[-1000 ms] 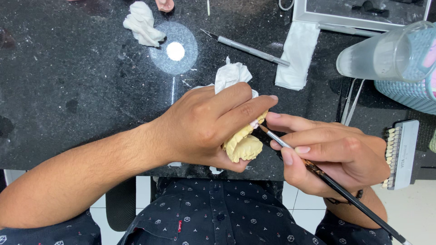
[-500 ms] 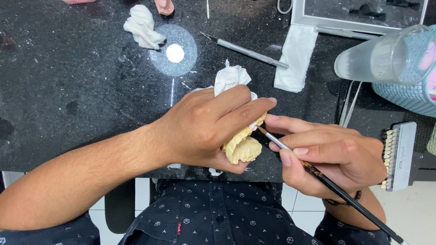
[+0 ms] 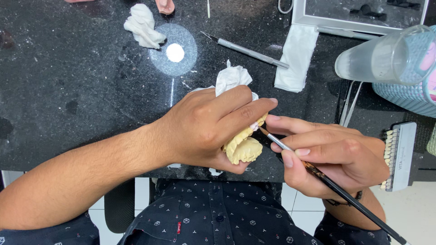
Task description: The person holds a yellow plaster dental cast in one hand and uses a fine brush to apply and shape white ceramic material onto the teeth of the model, periodically wiping the brush on a tissue and reloading material from the bench.
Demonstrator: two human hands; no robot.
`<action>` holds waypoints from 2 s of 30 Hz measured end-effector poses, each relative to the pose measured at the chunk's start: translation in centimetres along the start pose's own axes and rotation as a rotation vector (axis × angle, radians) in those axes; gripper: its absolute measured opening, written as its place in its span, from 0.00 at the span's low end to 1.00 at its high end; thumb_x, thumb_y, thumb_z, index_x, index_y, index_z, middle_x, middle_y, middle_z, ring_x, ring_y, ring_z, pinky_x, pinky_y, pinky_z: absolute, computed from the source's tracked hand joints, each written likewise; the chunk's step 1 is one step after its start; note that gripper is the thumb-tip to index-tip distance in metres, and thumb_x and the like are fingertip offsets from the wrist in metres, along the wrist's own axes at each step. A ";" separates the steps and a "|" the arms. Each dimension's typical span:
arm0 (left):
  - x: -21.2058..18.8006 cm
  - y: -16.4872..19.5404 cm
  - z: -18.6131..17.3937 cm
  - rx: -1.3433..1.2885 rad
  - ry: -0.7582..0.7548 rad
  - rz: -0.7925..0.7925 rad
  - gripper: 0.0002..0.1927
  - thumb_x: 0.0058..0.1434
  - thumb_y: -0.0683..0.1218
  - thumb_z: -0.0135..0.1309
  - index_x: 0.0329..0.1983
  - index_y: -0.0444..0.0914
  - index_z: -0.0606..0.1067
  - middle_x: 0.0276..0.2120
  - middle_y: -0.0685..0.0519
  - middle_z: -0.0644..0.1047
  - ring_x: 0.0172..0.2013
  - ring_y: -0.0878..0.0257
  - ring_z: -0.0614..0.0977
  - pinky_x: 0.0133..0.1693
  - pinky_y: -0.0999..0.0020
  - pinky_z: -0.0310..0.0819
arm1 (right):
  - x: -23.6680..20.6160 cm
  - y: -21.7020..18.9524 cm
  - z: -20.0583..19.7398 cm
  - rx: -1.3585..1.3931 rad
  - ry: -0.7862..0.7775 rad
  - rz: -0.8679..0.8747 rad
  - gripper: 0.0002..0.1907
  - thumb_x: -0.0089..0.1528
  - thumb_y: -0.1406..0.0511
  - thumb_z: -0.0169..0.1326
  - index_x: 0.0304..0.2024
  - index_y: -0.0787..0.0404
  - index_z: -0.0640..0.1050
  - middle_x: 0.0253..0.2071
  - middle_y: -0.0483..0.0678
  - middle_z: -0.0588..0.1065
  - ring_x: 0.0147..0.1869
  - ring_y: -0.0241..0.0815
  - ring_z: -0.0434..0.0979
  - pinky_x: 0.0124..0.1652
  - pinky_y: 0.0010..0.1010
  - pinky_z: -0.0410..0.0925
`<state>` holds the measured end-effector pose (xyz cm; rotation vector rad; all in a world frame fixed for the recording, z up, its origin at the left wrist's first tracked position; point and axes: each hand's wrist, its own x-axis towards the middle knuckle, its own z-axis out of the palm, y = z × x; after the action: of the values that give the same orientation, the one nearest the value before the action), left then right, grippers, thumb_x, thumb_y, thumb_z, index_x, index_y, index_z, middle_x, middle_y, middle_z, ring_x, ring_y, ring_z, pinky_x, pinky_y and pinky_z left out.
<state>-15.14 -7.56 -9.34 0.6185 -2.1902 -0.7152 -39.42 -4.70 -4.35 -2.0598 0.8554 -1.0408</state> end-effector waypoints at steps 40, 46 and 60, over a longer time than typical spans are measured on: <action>-0.1 0.1 0.0 0.001 0.008 0.000 0.39 0.52 0.52 0.71 0.63 0.33 0.71 0.41 0.50 0.72 0.32 0.61 0.79 0.30 0.67 0.74 | 0.1 -0.3 0.0 -0.012 -0.015 0.037 0.12 0.59 0.78 0.58 0.40 0.67 0.70 0.32 0.58 0.79 0.44 0.51 0.86 0.56 0.53 0.79; -0.1 0.1 0.0 0.002 0.011 0.003 0.39 0.53 0.53 0.72 0.63 0.33 0.71 0.41 0.50 0.72 0.32 0.61 0.79 0.30 0.67 0.74 | 0.1 -0.2 -0.1 -0.033 -0.030 0.015 0.13 0.59 0.78 0.58 0.41 0.66 0.69 0.32 0.58 0.79 0.47 0.54 0.86 0.53 0.49 0.79; -0.3 0.0 0.1 -0.028 0.018 0.017 0.40 0.51 0.54 0.72 0.63 0.32 0.70 0.41 0.49 0.71 0.33 0.60 0.78 0.32 0.66 0.74 | 0.1 -0.5 -0.2 0.047 -0.014 0.087 0.12 0.60 0.78 0.57 0.42 0.67 0.68 0.33 0.60 0.79 0.47 0.55 0.85 0.54 0.50 0.79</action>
<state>-14.98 -7.35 -9.56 0.5894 -2.1629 -0.7269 -39.45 -4.52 -3.78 -1.9706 0.8971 -0.9898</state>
